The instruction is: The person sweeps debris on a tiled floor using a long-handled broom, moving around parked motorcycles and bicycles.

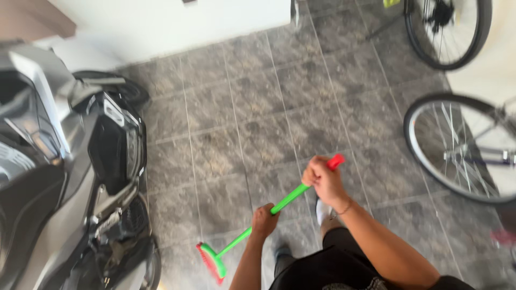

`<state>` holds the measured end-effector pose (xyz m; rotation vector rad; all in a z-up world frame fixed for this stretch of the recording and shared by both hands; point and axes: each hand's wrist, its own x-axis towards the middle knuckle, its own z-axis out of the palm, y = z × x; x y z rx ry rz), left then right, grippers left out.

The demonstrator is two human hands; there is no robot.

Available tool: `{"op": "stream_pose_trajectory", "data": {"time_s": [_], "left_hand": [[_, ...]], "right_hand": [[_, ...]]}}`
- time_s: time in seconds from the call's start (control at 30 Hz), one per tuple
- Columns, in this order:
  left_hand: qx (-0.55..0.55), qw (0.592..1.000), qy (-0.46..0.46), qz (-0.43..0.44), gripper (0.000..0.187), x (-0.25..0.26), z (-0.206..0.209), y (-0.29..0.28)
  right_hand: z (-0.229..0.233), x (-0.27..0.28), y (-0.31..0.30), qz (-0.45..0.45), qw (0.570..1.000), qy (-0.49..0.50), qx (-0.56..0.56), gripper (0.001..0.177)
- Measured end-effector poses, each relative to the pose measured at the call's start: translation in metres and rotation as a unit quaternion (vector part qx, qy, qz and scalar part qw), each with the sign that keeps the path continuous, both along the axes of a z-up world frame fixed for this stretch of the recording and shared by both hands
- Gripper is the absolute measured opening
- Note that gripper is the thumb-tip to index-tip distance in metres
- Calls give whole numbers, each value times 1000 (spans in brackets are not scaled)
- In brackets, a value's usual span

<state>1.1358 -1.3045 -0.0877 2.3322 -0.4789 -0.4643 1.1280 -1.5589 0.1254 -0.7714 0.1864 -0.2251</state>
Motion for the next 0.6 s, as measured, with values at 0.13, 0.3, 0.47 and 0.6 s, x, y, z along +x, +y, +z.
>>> {"op": "stream_pose_trajectory", "data": {"time_s": [0.13, 0.3, 0.47, 0.6], "left_hand": [[-164, 968, -190, -13, 22, 67, 68, -160], [-160, 978, -86, -102, 23, 147, 149, -340], [-181, 973, -45, -138, 28, 200, 183, -460], [-183, 965, -46, -185, 26, 253, 170, -541]], "right_hand": [[96, 39, -128, 17, 997, -75, -16, 40], [168, 42, -224, -33, 920, -148, -361, 43], [167, 68, -258, -101, 795, -215, -559, 32], [141, 109, -311, -152, 747, -200, -616, 40]]}}
